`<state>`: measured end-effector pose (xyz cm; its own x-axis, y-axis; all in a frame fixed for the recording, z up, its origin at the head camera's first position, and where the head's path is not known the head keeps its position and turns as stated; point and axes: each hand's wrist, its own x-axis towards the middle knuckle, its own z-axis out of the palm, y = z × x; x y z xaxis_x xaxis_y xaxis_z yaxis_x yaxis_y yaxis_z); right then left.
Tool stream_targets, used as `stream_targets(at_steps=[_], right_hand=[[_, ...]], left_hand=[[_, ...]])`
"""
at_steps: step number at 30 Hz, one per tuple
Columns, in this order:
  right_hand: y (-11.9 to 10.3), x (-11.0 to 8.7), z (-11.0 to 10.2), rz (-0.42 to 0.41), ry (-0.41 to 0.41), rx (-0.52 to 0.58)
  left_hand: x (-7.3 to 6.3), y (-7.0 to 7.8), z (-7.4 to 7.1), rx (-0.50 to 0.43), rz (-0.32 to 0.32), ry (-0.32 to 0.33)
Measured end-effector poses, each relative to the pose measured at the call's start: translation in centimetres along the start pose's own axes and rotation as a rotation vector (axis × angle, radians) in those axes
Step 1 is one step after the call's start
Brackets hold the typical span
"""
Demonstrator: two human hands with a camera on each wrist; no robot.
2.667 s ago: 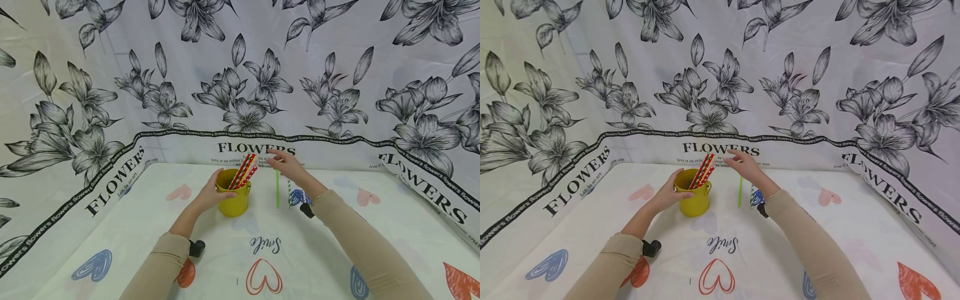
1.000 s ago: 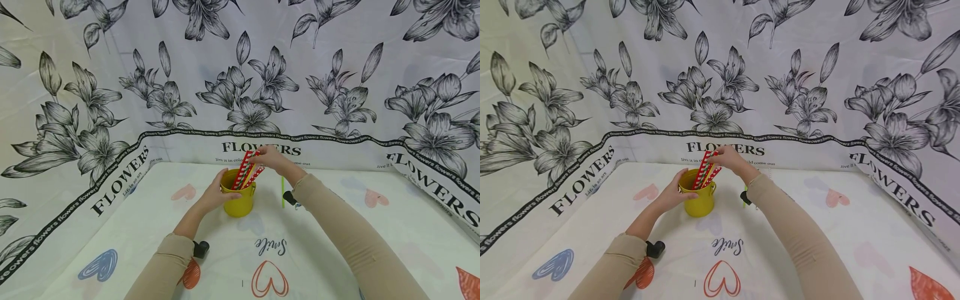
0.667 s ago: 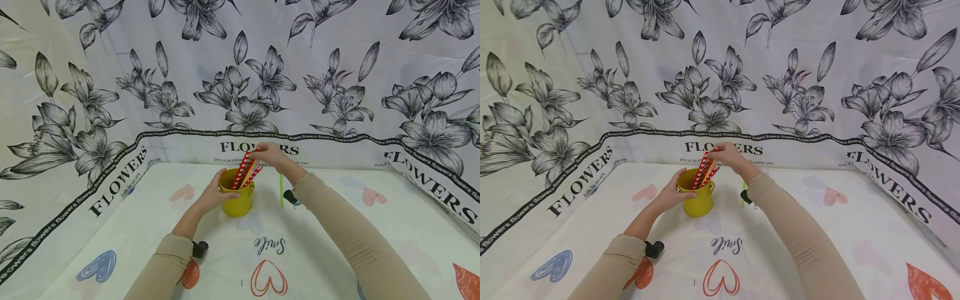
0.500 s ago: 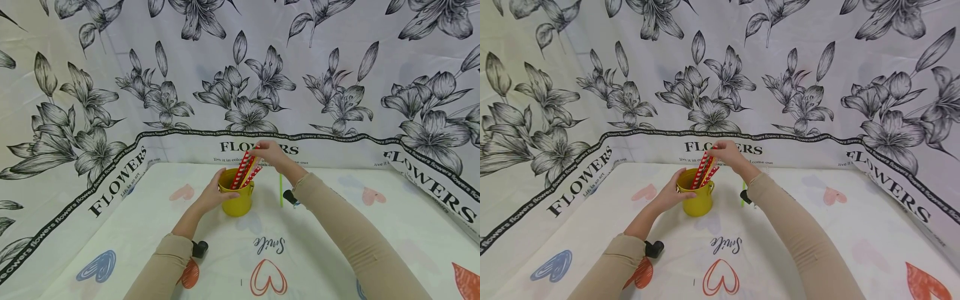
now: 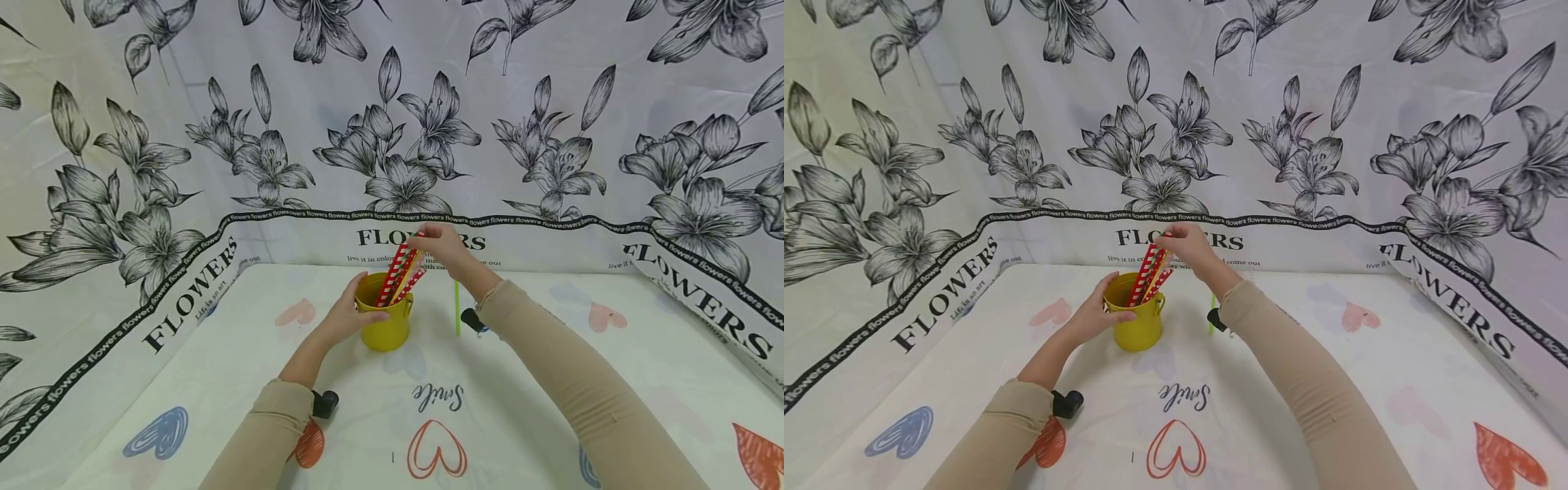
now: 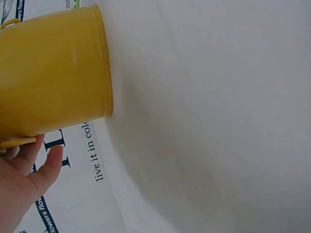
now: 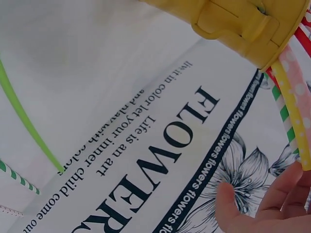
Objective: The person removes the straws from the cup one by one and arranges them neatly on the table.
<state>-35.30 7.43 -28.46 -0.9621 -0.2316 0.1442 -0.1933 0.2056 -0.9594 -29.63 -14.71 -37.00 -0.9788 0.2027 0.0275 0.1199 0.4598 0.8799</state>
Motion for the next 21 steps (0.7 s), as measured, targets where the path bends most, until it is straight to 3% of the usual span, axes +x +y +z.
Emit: stream_targets(at_steps=[9, 16, 21], right_hand=[[-0.3, 0.1, 0.0, -0.051, 0.043, 0.057], [-1.4, -0.2, -1.0, -0.087, 0.126, 0.070], [-2.3, -0.5, -2.0, -0.158, 0.156, 0.124]], left_hand=[[0.1, -0.1, 0.1, -0.008, 0.013, 0.000], [0.1, 0.0, 0.2, 0.005, 0.004, 0.001], [0.1, 0.0, 0.1, 0.021, 0.002, 0.005]])
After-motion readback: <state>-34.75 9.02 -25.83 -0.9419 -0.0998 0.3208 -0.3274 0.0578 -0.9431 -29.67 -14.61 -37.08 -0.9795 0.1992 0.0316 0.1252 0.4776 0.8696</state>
